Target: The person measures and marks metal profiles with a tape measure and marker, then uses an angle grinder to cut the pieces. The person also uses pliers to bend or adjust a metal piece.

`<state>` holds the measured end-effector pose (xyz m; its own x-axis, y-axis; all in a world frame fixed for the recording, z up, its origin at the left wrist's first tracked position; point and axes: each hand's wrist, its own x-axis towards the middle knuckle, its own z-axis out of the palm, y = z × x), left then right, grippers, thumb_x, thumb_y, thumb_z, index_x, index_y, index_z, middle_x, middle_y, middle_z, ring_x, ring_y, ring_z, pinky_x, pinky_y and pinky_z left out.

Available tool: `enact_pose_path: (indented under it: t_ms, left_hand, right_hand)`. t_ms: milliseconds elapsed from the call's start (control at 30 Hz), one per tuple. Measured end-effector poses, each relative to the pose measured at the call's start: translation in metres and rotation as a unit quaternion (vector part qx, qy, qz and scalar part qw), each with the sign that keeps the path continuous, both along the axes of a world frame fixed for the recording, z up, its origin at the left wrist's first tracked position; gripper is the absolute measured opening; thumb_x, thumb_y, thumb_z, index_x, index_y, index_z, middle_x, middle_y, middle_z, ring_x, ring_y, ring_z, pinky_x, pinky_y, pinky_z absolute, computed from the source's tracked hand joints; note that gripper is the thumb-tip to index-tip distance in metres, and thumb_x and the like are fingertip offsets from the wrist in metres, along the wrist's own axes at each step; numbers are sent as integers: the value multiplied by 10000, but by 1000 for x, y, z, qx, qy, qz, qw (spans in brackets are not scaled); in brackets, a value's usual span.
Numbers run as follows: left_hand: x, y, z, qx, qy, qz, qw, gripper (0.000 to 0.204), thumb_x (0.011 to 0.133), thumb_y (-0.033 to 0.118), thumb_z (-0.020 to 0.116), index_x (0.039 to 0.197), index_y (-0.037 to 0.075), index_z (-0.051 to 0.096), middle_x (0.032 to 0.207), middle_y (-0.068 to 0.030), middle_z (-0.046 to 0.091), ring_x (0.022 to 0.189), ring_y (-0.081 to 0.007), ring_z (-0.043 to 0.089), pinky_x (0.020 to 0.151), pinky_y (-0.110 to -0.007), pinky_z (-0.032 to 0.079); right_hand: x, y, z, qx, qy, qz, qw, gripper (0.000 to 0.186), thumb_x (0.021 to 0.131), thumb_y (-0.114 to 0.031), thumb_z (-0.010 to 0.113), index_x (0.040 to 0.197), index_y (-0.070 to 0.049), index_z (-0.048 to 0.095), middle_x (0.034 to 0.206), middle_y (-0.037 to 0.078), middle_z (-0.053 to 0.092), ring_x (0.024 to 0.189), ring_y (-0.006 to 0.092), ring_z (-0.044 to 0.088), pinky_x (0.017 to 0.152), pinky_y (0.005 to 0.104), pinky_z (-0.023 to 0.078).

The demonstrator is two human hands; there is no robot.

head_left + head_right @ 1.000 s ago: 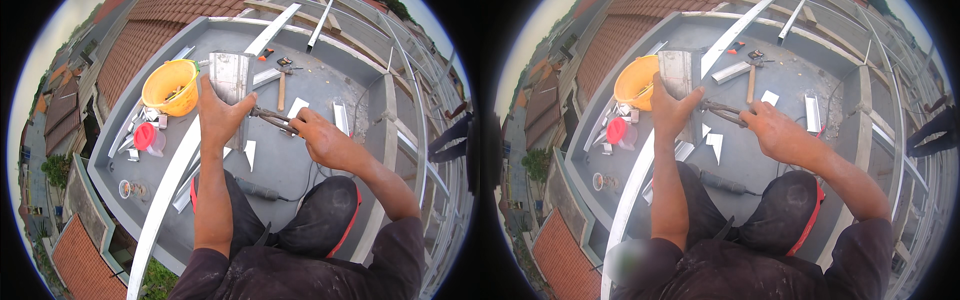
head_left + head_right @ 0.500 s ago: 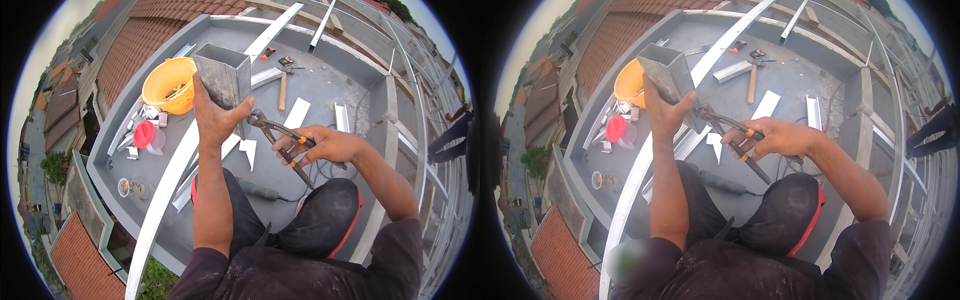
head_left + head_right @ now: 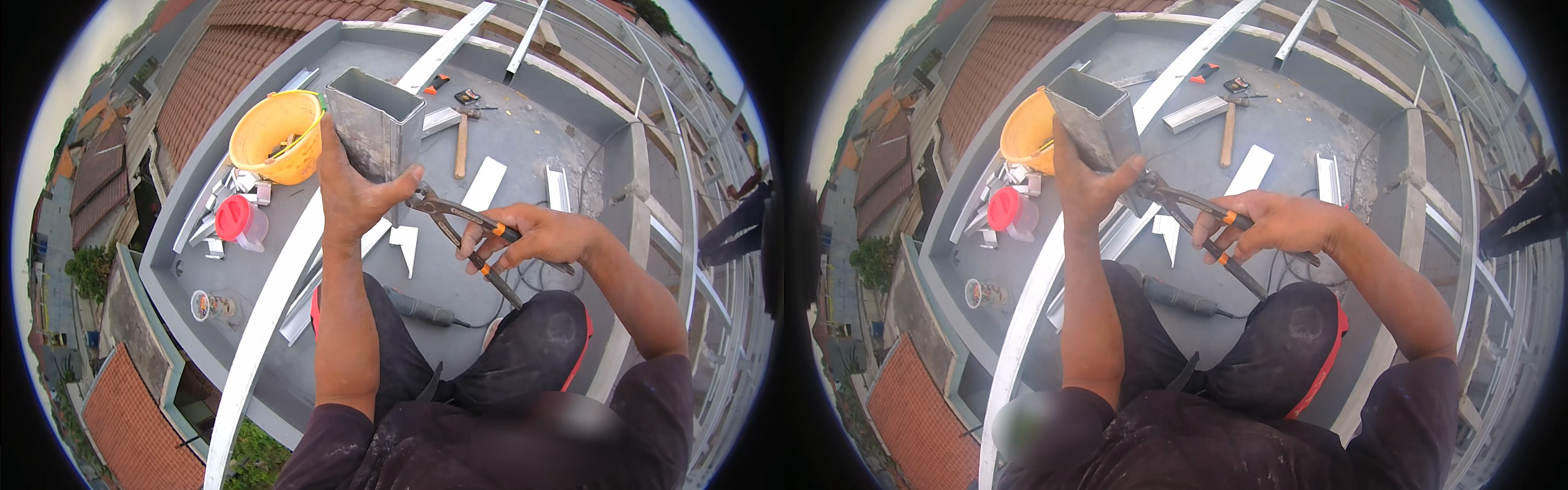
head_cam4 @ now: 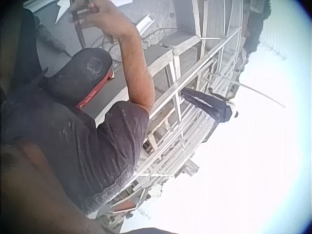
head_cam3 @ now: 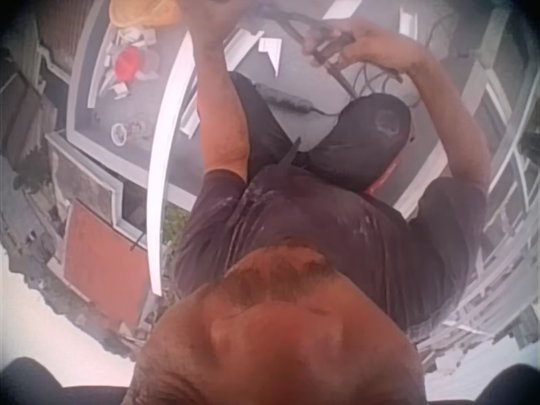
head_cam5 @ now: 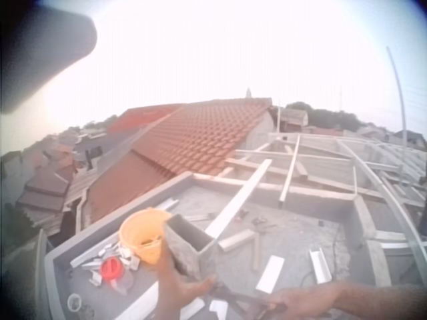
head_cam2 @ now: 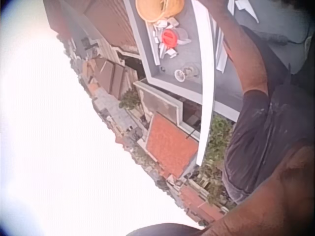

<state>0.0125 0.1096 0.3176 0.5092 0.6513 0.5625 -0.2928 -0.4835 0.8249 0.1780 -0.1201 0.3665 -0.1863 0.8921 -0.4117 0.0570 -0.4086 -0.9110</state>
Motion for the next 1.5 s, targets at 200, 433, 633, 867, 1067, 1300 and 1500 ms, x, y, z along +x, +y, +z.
enact_pose_path:
  t_ms: [200, 433, 633, 867, 1067, 1300, 1500]
  left_hand:
    - [2, -9, 12, 35, 75, 12, 996, 867, 645, 304, 959, 1290, -29, 485, 1080, -229, 731, 957, -317, 748, 886, -424, 594]
    - [20, -15, 4, -20, 179, 142, 973, 793, 713, 315, 941, 1244, -71, 495, 1035, -286, 753, 935, -372, 770, 883, -440, 600]
    - [14, -8, 2, 3, 78, 59, 995, 895, 692, 324, 961, 1343, -19, 451, 1103, -236, 730, 976, -339, 753, 897, -430, 594]
    - [11, -3, 0, 41, 47, 32, 998, 941, 648, 331, 968, 1354, 0, 443, 1116, -236, 719, 986, -328, 741, 900, -432, 590]
    - [9, -6, -1, 51, 35, 38, 997, 956, 636, 327, 966, 1359, -7, 437, 1092, -227, 727, 962, -331, 750, 879, -424, 597]
    - [14, -16, 5, 51, 124, 44, 990, 865, 667, 333, 944, 1299, -48, 494, 1050, -256, 754, 938, -355, 775, 895, -429, 599]
    - [19, -14, 1, -26, 216, 102, 971, 797, 699, 319, 935, 1269, -50, 518, 1060, -284, 756, 962, -387, 776, 909, -442, 598]
  right_hand:
    - [-18, -5, 11, 20, -289, 11, 957, 341, 882, 27, 550, 1212, -13, 627, 1215, 171, 604, 1164, 311, 671, 1011, 462, 508]
    - [-27, -9, -21, 183, -599, -49, 778, 340, 890, 20, 514, 1209, 10, 633, 1178, 184, 608, 1113, 323, 652, 990, 466, 504]
    - [0, -2, 0, -10, -137, -33, 990, 510, 855, -7, 597, 1362, -6, 654, 1147, 118, 693, 1158, 232, 674, 1087, 402, 490]
    - [10, -1, 5, 8, -90, 8, 996, 527, 829, -3, 644, 1355, -15, 662, 1154, 108, 686, 1139, 234, 685, 1055, 410, 513]
    - [11, -2, 3, 9, -61, 4, 998, 509, 836, -14, 644, 1345, -8, 658, 1144, 113, 685, 1134, 246, 686, 1046, 399, 515]
    - [-22, -10, 2, 80, -511, 11, 855, 325, 866, 7, 570, 1181, -6, 647, 1192, 174, 631, 1172, 298, 650, 1002, 423, 502]
    - [-18, -9, -10, 133, -549, -16, 825, 401, 859, 21, 558, 1245, -26, 655, 1274, 191, 609, 1250, 314, 621, 1039, 457, 484]
